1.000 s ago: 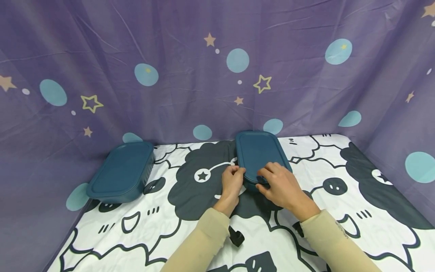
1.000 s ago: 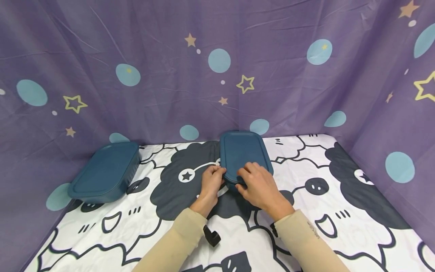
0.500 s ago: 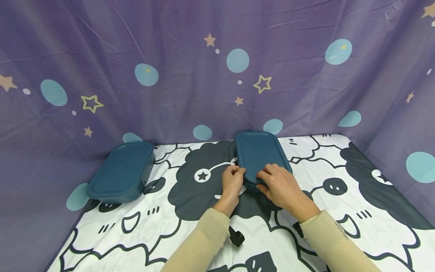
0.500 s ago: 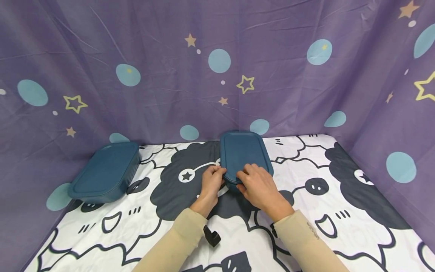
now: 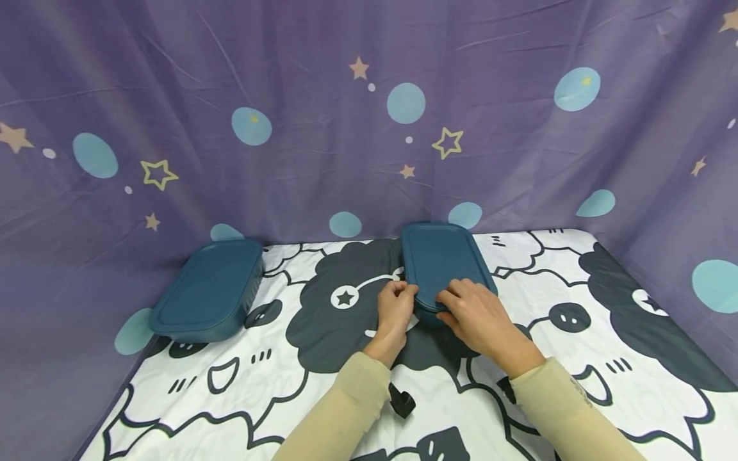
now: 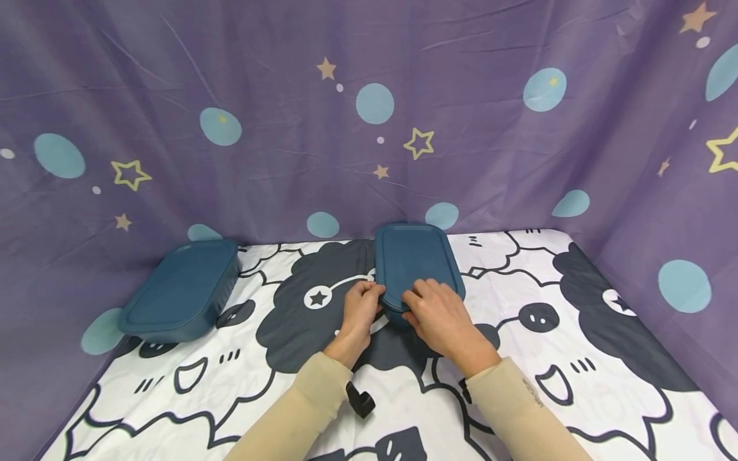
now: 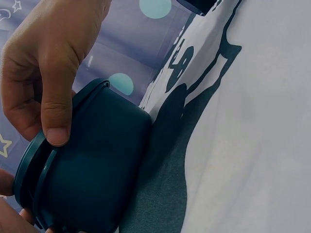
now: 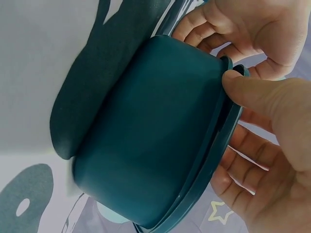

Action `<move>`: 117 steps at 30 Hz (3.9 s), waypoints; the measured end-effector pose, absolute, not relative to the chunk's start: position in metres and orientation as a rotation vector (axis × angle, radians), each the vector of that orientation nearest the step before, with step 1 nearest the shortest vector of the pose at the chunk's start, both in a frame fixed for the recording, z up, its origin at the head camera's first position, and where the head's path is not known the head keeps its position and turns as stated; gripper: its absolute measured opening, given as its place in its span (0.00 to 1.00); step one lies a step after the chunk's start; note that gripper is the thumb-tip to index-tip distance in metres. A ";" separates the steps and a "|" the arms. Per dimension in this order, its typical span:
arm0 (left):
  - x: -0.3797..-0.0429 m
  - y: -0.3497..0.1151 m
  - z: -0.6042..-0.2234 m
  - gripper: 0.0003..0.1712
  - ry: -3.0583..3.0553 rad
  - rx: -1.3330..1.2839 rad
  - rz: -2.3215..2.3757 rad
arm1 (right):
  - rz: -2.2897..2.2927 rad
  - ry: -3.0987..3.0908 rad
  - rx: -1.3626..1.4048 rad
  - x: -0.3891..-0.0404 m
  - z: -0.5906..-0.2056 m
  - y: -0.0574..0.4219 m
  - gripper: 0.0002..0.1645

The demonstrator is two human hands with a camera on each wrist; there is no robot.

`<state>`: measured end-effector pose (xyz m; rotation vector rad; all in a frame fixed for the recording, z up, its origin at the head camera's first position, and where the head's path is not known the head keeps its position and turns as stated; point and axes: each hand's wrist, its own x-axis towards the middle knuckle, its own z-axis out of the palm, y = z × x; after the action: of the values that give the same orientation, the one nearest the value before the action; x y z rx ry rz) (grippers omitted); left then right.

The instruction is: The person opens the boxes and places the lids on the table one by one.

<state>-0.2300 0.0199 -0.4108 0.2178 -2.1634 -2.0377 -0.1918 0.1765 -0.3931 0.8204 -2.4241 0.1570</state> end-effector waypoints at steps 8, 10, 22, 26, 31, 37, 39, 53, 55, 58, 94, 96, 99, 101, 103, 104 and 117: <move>-0.230 0.019 -0.412 0.07 -2.176 0.210 -2.037 | 0.108 -2.426 0.830 -0.192 -0.394 0.176 0.16; -0.230 0.019 -0.411 0.07 -2.178 0.214 -2.036 | 0.099 -2.432 0.828 -0.192 -0.393 0.175 0.16; -0.230 0.019 -0.411 0.07 -2.170 0.217 -2.032 | 0.087 -2.416 0.838 -0.191 -0.392 0.175 0.15; -0.230 0.019 -0.412 0.07 -2.175 0.217 -2.036 | 0.090 -2.400 0.845 -0.192 -0.393 0.175 0.15; -0.229 0.020 -0.410 0.07 -2.166 0.230 -2.062 | 0.068 -2.416 0.839 -0.191 -0.392 0.176 0.14; -0.231 0.018 -0.410 0.09 -2.157 0.243 -2.085 | 0.032 -2.412 0.840 -0.191 -0.390 0.175 0.13; -0.231 0.018 -0.410 0.10 -2.168 0.248 -2.069 | 0.025 -2.412 0.838 -0.190 -0.389 0.174 0.13; -0.231 0.018 -0.412 0.09 -2.135 0.223 -2.083 | -0.029 -2.416 0.821 -0.189 -0.387 0.175 0.12; -0.231 0.018 -0.412 0.11 -2.125 0.220 -2.087 | -0.035 -2.410 0.821 -0.188 -0.387 0.174 0.12; -0.232 0.018 -0.413 0.12 -2.104 0.221 -2.106 | -0.048 -2.401 0.818 -0.187 -0.386 0.174 0.12; -0.233 0.018 -0.415 0.18 -2.114 0.229 -2.163 | -0.033 -2.338 0.739 -0.185 -0.383 0.171 0.08; -0.233 0.018 -0.415 0.18 -2.114 0.224 -2.160 | -0.024 -2.340 0.725 -0.184 -0.382 0.171 0.09; -0.233 0.018 -0.416 0.18 -2.117 0.221 -2.154 | -0.006 -2.354 0.705 -0.182 -0.380 0.172 0.11; -0.232 0.018 -0.416 0.18 -2.119 0.216 -2.148 | 0.003 -2.366 0.689 -0.181 -0.378 0.173 0.11; -0.233 0.018 -0.416 0.19 -2.120 0.218 -2.150 | 0.013 -2.376 0.679 -0.180 -0.377 0.173 0.12; -0.233 0.018 -0.416 0.19 -2.121 0.219 -2.150 | 0.018 -2.380 0.677 -0.180 -0.377 0.174 0.12; -0.233 0.018 -0.416 0.19 -2.135 0.228 -2.131 | 0.056 -2.365 0.621 -0.177 -0.372 0.176 0.12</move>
<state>-0.2329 0.0180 -0.4159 0.2277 -2.1354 -2.1312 -0.1771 0.1762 -0.3723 0.6206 -2.3646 0.0558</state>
